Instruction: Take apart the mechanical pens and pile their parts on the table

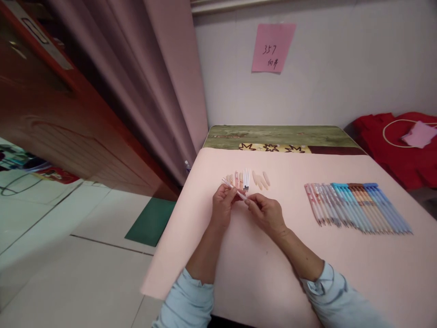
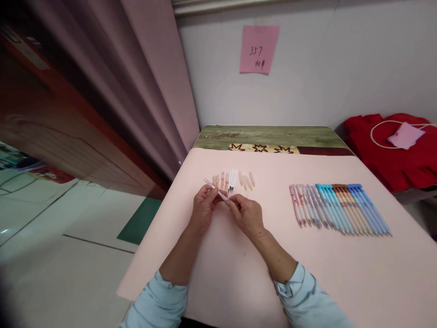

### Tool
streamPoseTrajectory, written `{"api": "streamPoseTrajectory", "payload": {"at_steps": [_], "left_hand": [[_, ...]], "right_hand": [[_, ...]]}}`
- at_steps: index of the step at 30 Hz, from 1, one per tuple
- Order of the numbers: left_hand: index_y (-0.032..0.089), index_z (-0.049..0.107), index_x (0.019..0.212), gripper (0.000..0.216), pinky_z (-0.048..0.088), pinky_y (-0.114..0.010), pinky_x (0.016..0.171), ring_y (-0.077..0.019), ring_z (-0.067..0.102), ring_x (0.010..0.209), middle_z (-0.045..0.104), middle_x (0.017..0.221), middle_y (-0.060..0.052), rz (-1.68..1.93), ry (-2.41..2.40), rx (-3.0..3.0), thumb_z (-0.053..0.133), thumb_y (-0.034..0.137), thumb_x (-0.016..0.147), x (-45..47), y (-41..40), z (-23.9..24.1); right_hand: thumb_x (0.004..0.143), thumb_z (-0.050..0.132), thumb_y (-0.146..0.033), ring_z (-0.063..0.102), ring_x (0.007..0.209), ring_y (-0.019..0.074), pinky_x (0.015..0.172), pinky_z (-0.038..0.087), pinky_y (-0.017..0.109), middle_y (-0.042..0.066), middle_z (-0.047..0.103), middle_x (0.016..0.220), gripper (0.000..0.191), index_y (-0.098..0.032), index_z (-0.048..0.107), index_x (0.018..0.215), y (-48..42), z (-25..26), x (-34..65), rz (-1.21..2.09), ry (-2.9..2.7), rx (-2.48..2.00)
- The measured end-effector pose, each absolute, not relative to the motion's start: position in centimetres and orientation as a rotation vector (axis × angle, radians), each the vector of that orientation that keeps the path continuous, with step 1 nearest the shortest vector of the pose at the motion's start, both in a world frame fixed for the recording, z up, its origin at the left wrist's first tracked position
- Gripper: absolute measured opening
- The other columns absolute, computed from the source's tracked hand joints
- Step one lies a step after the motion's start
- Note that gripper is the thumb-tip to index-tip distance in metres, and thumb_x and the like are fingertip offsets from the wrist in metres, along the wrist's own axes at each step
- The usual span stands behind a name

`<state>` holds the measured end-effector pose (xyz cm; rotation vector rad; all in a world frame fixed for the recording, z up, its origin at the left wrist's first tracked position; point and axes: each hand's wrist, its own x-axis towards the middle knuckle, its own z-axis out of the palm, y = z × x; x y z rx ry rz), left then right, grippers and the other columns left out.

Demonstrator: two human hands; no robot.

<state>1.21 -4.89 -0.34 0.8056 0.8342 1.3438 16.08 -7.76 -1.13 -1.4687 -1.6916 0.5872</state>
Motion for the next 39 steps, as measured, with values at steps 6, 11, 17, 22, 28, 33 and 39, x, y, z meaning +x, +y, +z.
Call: {"api": "streamPoseTrajectory", "payload": {"at_steps": [6, 11, 17, 22, 28, 33, 39], "left_hand": [[0.017, 0.052, 0.079, 0.033, 0.054, -0.029, 0.065, -0.0159, 0.068, 0.064, 0.073, 0.075, -0.005, 1.398, 0.955, 0.766, 0.077, 0.038, 0.072, 1.1, -4.7, -0.5], [0.016, 0.053, 0.078, 0.035, 0.054, -0.028, 0.060, -0.0162, 0.068, 0.061, 0.073, 0.074, -0.006, 1.378, 0.988, 0.753, 0.078, 0.039, 0.069, 1.0, -4.6, -0.6], [0.017, 0.051, 0.077, 0.034, 0.055, -0.029, 0.057, -0.0169, 0.067, 0.056, 0.072, 0.071, -0.004, 1.321, 1.023, 0.865, 0.077, 0.039, 0.070, 1.2, -4.9, -0.6], [0.018, 0.050, 0.078, 0.033, 0.056, -0.030, 0.058, -0.0159, 0.066, 0.054, 0.071, 0.067, -0.001, 1.289, 1.045, 0.969, 0.077, 0.037, 0.070, 1.2, -4.7, -0.9], [0.019, 0.052, 0.080, 0.034, 0.054, -0.028, 0.055, -0.0147, 0.064, 0.052, 0.069, 0.066, 0.000, 1.300, 1.080, 1.035, 0.077, 0.040, 0.070, 1.3, -4.6, -1.1], [0.017, 0.056, 0.087, 0.035, 0.052, -0.025, 0.049, -0.0134, 0.063, 0.053, 0.071, 0.073, -0.004, 1.376, 1.188, 1.065, 0.068, 0.048, 0.078, 1.0, -4.7, -1.2], [0.017, 0.056, 0.085, 0.032, 0.050, -0.023, 0.049, -0.0116, 0.060, 0.051, 0.069, 0.069, -0.003, 1.466, 1.208, 1.052, 0.064, 0.048, 0.081, 0.6, -4.4, -2.4]], "right_hand": [[0.082, 0.066, -0.048, 0.063, 0.061, 0.0136, 0.059, 0.047, 0.023, 0.000, 0.070, 0.073, 0.028, -0.023, 0.069, 0.095, -7.9, -1.1, 15.8, 0.542, -1.644, -1.419], [0.083, 0.066, -0.041, 0.064, 0.066, 0.0130, 0.061, 0.047, 0.023, 0.000, 0.070, 0.076, 0.018, -0.024, 0.069, 0.087, -8.0, -1.0, 15.8, 0.430, -1.689, -1.378], [0.083, 0.065, -0.037, 0.063, 0.062, 0.0110, 0.059, 0.045, 0.021, 0.000, 0.071, 0.076, 0.017, -0.023, 0.069, 0.090, -8.0, -1.0, 15.5, 0.419, -1.699, -1.397], [0.083, 0.063, -0.034, 0.063, 0.062, 0.0112, 0.059, 0.042, 0.021, -0.002, 0.072, 0.074, 0.013, -0.023, 0.069, 0.086, -7.9, -1.3, 15.5, 0.454, -1.734, -1.518], [0.083, 0.061, -0.034, 0.062, 0.062, 0.0105, 0.060, 0.040, 0.021, -0.003, 0.071, 0.075, 0.013, -0.023, 0.067, 0.082, -8.0, -0.3, 15.2, 0.447, -1.760, -1.563], [0.079, 0.061, -0.032, 0.061, 0.063, 0.0112, 0.061, 0.039, 0.022, -0.003, 0.069, 0.072, 0.011, -0.023, 0.068, 0.081, -8.7, 1.4, 18.2, 0.409, -1.589, -1.702], [0.079, 0.057, -0.041, 0.063, 0.071, 0.0198, 0.058, 0.033, 0.027, 0.000, 0.071, 0.073, 0.020, -0.025, 0.070, 0.081, -11.3, 2.6, 25.5, 0.266, -1.348, -2.320]]}}
